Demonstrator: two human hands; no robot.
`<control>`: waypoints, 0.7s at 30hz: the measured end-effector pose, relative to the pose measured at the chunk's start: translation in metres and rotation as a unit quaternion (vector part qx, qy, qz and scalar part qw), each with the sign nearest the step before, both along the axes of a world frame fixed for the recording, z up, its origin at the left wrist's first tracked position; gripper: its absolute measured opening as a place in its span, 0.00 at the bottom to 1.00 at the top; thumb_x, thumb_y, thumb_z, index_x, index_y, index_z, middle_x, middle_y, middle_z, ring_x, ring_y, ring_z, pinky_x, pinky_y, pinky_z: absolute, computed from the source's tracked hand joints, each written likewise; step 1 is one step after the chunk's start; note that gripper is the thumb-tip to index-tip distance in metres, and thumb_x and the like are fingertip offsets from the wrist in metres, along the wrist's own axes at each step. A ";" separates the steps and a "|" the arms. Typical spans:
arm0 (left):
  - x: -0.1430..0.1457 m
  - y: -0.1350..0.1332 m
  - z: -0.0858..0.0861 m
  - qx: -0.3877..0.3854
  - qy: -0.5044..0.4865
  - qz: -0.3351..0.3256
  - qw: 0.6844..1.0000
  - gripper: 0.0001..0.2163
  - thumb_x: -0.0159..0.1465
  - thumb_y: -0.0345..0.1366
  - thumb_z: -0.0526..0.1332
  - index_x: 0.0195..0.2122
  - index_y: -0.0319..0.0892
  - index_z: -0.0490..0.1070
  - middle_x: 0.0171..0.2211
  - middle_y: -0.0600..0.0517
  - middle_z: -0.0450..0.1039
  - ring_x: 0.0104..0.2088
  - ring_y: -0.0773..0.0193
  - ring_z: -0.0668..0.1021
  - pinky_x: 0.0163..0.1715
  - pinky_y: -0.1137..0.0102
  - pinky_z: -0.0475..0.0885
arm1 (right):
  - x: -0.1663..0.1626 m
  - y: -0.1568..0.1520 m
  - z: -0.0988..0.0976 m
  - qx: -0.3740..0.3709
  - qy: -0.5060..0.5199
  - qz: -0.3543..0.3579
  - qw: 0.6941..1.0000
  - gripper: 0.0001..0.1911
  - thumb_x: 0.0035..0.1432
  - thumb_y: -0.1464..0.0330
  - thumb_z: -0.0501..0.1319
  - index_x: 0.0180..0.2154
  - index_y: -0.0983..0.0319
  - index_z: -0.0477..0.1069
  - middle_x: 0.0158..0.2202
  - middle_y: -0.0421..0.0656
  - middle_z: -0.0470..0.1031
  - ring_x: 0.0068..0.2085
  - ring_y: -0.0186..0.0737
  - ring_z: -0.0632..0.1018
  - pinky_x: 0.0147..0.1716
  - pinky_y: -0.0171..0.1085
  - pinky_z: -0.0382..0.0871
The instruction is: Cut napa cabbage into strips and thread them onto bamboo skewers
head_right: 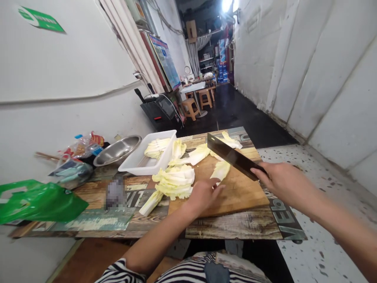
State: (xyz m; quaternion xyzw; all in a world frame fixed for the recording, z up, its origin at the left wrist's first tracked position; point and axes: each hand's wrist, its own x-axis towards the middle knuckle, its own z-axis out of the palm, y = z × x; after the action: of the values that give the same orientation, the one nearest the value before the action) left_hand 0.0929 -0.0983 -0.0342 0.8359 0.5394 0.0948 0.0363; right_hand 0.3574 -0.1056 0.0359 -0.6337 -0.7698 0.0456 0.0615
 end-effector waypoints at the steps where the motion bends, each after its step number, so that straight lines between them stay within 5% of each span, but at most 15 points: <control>1: -0.005 0.000 0.006 0.002 -0.009 -0.014 1.000 0.12 0.71 0.36 0.54 0.46 0.41 0.76 0.39 0.44 0.79 0.39 0.55 0.79 0.39 0.64 0.74 | 0.002 -0.001 -0.002 -0.002 0.003 -0.005 1.000 0.28 0.67 0.50 0.42 0.39 0.57 0.75 0.31 0.48 0.81 0.33 0.53 0.80 0.32 0.42 0.63; 4: -0.021 0.007 0.014 0.022 0.022 -0.092 0.995 0.14 0.69 0.31 0.55 0.53 0.45 0.74 0.54 0.44 0.74 0.52 0.54 0.76 0.50 0.61 0.72 | 0.007 -0.008 -0.006 0.004 0.001 -0.015 1.000 0.27 0.66 0.50 0.42 0.36 0.58 0.74 0.28 0.47 0.80 0.31 0.53 0.80 0.31 0.43 0.63; 7: -0.028 0.018 0.004 0.052 0.072 -0.187 0.978 0.13 0.68 0.29 0.56 0.52 0.43 0.73 0.62 0.43 0.67 0.62 0.51 0.68 0.56 0.58 0.69 | 0.004 -0.017 -0.004 0.018 0.007 -0.019 1.000 0.24 0.66 0.54 0.44 0.32 0.58 0.73 0.26 0.48 0.79 0.30 0.52 0.80 0.30 0.42 0.64; 13: -0.008 0.010 -0.039 0.116 0.063 -0.156 0.979 0.07 0.69 0.30 0.56 0.41 0.38 0.74 0.40 0.43 0.76 0.45 0.53 0.76 0.43 0.59 0.75 | -0.025 -0.023 -0.001 -0.021 0.001 0.025 0.999 0.20 0.67 0.60 0.48 0.33 0.60 0.75 0.27 0.49 0.80 0.30 0.51 0.81 0.28 0.39 0.64; 21: -0.001 0.000 -0.055 0.209 0.006 -0.142 0.968 0.10 0.71 0.31 0.54 0.42 0.37 0.75 0.38 0.44 0.75 0.41 0.55 0.76 0.40 0.61 0.76 | -0.052 -0.007 -0.005 -0.070 -0.068 0.067 0.993 0.21 0.69 0.61 0.48 0.33 0.62 0.75 0.30 0.50 0.82 0.31 0.48 0.82 0.28 0.38 0.61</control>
State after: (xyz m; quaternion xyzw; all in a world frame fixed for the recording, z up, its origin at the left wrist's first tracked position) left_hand 0.0917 -0.0985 -0.0895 0.8937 0.3834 0.1940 -0.1292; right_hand 0.3051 -0.1129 0.0307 -0.5852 -0.8077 0.0601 -0.0386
